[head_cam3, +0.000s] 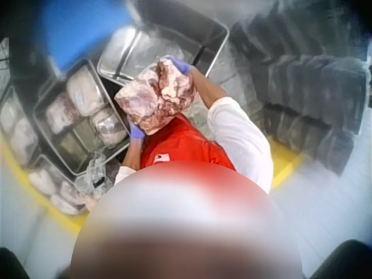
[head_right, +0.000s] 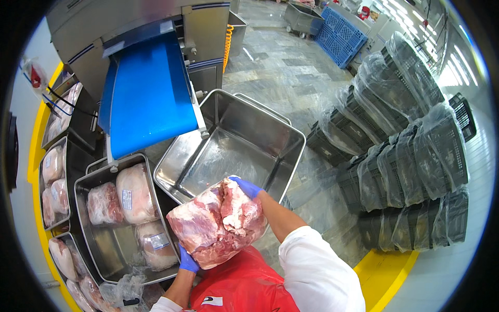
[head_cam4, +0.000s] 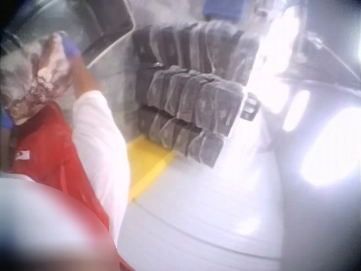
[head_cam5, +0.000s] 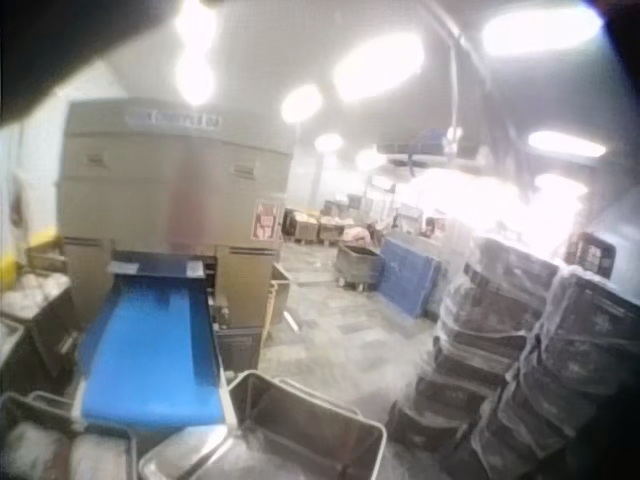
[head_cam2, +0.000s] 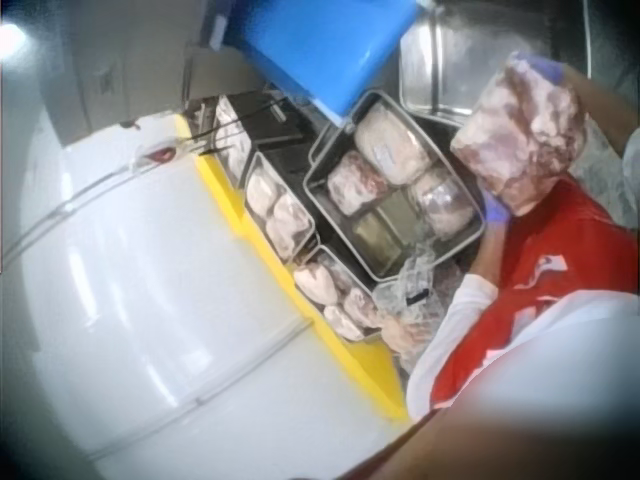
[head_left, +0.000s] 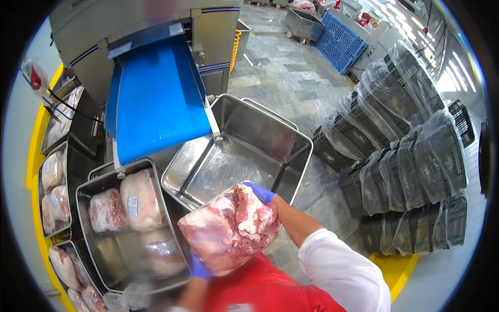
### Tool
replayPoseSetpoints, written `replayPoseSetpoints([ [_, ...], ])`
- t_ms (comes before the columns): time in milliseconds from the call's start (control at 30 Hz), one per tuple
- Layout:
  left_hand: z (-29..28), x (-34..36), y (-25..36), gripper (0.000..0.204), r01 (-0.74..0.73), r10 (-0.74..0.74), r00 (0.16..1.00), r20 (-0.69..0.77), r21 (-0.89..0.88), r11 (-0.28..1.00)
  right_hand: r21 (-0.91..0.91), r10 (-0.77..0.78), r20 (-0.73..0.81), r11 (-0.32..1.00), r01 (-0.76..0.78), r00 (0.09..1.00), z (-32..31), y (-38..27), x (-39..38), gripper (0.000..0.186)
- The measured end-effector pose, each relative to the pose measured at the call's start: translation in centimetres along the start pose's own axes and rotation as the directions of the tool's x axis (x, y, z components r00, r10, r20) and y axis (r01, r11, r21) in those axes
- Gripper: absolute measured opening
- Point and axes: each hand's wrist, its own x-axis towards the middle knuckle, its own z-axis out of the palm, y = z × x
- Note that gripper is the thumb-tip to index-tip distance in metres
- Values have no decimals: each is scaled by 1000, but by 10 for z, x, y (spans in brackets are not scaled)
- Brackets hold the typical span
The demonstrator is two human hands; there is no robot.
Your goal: The person walks to a workstation and unpacks vacuum-sealed meat portions from metal trays. They remove the plastic wrap, cut it away with a knife, and place the meat into other trays. The person repeats this process for several portions.
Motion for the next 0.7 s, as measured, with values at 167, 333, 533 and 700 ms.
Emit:
replayPoseSetpoints([
  [167, 58, -39, 22, 72, 140, -152, 988, -42, -208, 968, 185, 242, 202, 942, -279, 949, 2, -14, 21, 53],
  [333, 111, -33, 63, 73, 176, -185, 980, -70, -121, 977, 29, 153, 312, 985, -170, 938, -7, -13, 54, 54],
  [533, 129, -8, 95, 79, 332, -334, 942, 4, -133, 934, 46, 217, 258, 970, -237, 941, -19, -1, 59, 57],
  [700, 218, -23, 152, 82, 315, -296, 949, -108, 297, 902, 200, 297, 168, 923, -328, 940, -30, 26, 41, 59],
])
